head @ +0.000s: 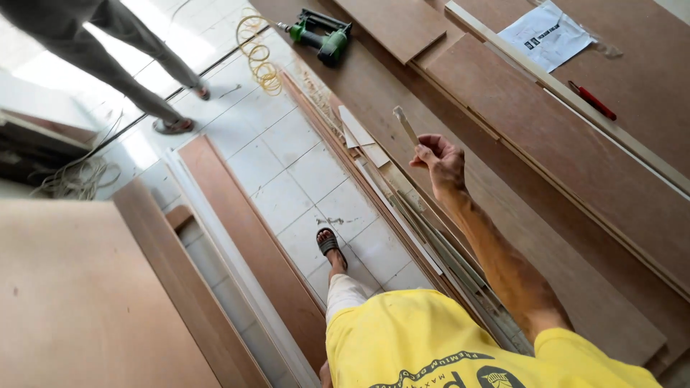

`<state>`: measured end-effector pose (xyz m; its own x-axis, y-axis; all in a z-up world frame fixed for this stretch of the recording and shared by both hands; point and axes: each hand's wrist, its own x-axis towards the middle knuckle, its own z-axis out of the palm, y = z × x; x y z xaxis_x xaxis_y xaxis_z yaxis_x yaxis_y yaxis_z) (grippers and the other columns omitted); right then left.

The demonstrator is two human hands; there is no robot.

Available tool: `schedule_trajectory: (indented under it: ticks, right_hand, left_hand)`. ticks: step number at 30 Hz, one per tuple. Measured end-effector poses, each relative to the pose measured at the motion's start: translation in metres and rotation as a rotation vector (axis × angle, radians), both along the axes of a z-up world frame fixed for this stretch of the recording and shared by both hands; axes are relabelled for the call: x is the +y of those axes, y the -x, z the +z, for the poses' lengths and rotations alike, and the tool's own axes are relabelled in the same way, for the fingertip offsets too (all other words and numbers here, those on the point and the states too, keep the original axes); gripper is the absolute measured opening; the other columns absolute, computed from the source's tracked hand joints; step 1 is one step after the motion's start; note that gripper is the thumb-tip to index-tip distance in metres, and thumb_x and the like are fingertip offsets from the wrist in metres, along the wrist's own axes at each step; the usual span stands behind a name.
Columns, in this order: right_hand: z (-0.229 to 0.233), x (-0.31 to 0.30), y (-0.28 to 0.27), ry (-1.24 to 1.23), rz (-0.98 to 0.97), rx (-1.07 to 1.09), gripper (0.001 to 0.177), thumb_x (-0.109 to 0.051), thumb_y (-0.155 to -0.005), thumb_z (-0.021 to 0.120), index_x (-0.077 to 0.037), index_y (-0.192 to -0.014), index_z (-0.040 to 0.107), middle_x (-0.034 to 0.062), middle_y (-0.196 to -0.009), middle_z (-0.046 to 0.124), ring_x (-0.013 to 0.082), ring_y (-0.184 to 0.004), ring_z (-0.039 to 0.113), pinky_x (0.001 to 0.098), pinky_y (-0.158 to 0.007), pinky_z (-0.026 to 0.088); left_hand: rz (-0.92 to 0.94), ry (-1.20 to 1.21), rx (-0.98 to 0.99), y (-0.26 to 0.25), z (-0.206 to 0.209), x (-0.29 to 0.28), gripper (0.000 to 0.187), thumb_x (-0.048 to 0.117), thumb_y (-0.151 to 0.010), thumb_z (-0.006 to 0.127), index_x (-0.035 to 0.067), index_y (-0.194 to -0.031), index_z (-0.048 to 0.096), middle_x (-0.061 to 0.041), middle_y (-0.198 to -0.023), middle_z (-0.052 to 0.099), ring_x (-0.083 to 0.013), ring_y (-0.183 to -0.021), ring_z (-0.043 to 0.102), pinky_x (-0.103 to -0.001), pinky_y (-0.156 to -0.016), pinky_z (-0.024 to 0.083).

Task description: Assembling wooden frames by nailing strips to plywood boards and applying adhesive to the edges.

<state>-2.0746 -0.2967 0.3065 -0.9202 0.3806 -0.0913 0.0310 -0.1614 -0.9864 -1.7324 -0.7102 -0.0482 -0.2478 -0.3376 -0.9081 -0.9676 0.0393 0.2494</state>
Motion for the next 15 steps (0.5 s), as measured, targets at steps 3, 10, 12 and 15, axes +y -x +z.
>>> schedule_trajectory:
  ticks: [3, 10, 12, 15]
  right_hand:
    - [-0.024, 0.004, 0.086, -0.013, -0.172, 0.100, 0.015, 0.002, -0.092, 0.071, 0.004, -0.106, 0.068, 0.0093, -0.076, 0.065, 0.0141, -0.063, 0.069, 0.0286, -0.062, 0.068]
    - [-0.020, 0.075, 0.246, -0.268, -0.375, -0.056, 0.009, 0.002, -0.091, 0.070, -0.006, -0.096, 0.071, 0.0037, -0.073, 0.069, 0.0111, -0.057, 0.063, 0.0269, -0.053, 0.062]
    - [-0.002, 0.095, 0.276, -0.428, -0.374, -0.093, 0.010, 0.004, -0.092, 0.068, -0.004, -0.096, 0.071, 0.0065, -0.075, 0.072, 0.0145, -0.057, 0.066, 0.0303, -0.055, 0.064]
    - [-0.017, 0.151, 0.342, -0.611, -0.424, -0.094, 0.009, 0.002, -0.099, 0.068, -0.006, -0.097, 0.071, 0.0034, -0.080, 0.074, 0.0117, -0.059, 0.070, 0.0253, -0.058, 0.064]
  left_hand:
    - [0.035, -0.038, 0.023, 0.094, 0.004, -0.026, 0.043, 0.025, -0.092, 0.071, 0.005, -0.130, 0.077, -0.012, -0.132, 0.074, -0.0298, -0.117, 0.068, -0.040, -0.097, 0.054]
    - [0.043, -0.058, 0.327, 0.373, 0.051, -0.091, 0.025, 0.013, -0.089, 0.070, 0.004, -0.112, 0.073, -0.013, -0.080, 0.069, -0.0205, -0.065, 0.061, -0.032, -0.049, 0.049]
    - [-0.045, -0.015, 0.372, 0.454, 0.082, -0.105, 0.031, 0.015, -0.090, 0.067, 0.002, -0.119, 0.071, -0.013, -0.080, 0.066, -0.0184, -0.065, 0.058, -0.030, -0.049, 0.046]
    - [-0.253, 0.050, 0.430, 0.569, 0.125, -0.091, 0.036, 0.020, -0.098, 0.063, 0.004, -0.130, 0.068, -0.015, -0.116, 0.071, -0.0264, -0.098, 0.068, -0.039, -0.078, 0.057]
